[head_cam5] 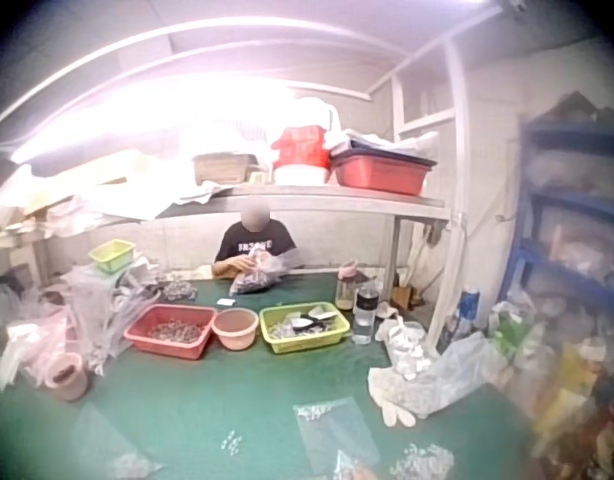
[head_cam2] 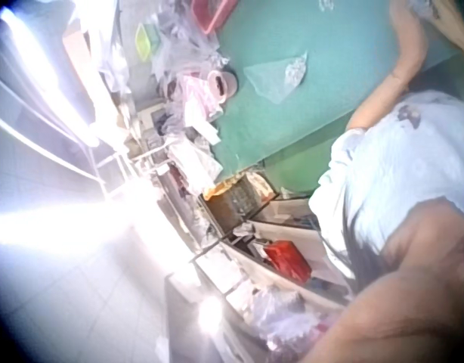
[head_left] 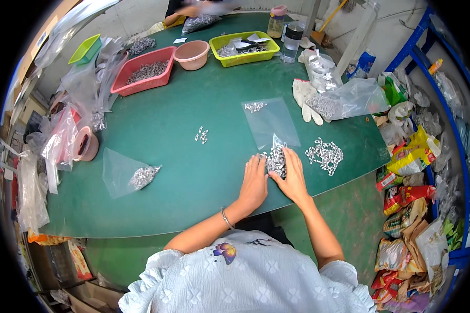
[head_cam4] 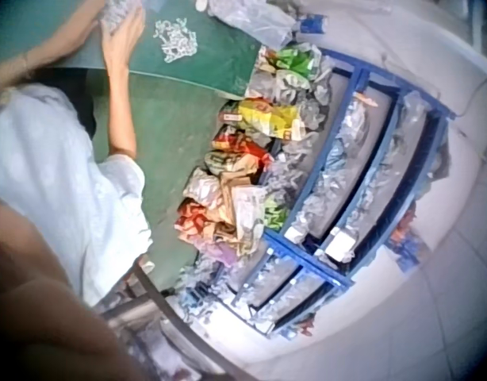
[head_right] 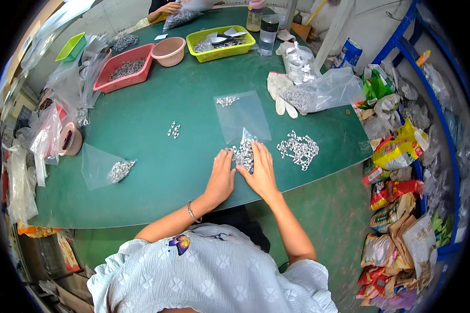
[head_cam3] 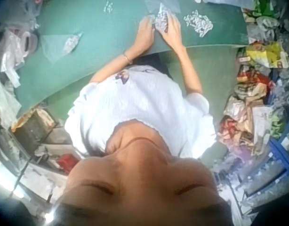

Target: The person picks small silver metal pieces from a green table and links them together by hand. They place the linked pieces into a clear plastic bag and continue assembling more pieces from the table.

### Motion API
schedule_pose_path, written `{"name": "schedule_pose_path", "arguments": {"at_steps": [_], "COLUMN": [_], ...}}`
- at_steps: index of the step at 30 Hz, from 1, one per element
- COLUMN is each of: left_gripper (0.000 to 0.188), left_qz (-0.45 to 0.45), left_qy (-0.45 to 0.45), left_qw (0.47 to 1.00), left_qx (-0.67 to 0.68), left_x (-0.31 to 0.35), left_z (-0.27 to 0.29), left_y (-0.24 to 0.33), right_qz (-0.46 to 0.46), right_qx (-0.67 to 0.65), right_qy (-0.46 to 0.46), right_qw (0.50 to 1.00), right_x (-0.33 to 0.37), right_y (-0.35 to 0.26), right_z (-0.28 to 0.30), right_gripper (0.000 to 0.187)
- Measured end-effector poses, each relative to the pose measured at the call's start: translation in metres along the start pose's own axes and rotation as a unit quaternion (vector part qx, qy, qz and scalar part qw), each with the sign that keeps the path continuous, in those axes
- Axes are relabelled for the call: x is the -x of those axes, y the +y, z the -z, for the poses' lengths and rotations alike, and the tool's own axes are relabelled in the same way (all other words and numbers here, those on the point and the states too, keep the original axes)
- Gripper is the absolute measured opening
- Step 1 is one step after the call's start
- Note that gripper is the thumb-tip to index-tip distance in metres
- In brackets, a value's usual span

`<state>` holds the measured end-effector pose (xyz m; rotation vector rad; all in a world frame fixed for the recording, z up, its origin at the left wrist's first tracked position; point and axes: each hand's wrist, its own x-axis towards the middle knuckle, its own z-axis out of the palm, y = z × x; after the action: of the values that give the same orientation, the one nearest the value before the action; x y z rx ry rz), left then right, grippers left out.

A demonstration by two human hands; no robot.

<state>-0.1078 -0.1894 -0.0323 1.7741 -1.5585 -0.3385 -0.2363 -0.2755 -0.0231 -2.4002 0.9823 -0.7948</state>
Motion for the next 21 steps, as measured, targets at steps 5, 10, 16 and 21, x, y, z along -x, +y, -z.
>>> {"name": "schedule_pose_path", "arguments": {"at_steps": [5,10,16,21], "left_gripper": [0.051,0.049,0.043,0.039], "left_qz": [-0.018,-0.013,0.01,0.118], "left_qy": [0.037,-0.013,0.06,0.162], "left_qw": [0.997,0.998,0.985,0.944], "left_qx": [0.061,-0.056,0.16,0.262], "left_x": [-0.006,-0.011,-0.007,-0.013], "left_z": [0.002,-0.005,-0.021,-0.031], "left_y": [-0.003,-0.009,0.004,0.021], "right_qz": [-0.058,0.049,-0.022,-0.131], "right_qx": [-0.192,-0.022,-0.171,-0.309], "right_qy": [-0.077,-0.126,-0.031,0.093], "right_qw": [0.977,0.991,0.984,0.937], "right_x": [0.004,-0.008,0.005,0.001], "right_y": [0.004,0.002,-0.003,-0.02], "right_z": [0.003,0.02,-0.013,-0.037], "right_gripper": [0.076,0.083,0.05,0.036]}}
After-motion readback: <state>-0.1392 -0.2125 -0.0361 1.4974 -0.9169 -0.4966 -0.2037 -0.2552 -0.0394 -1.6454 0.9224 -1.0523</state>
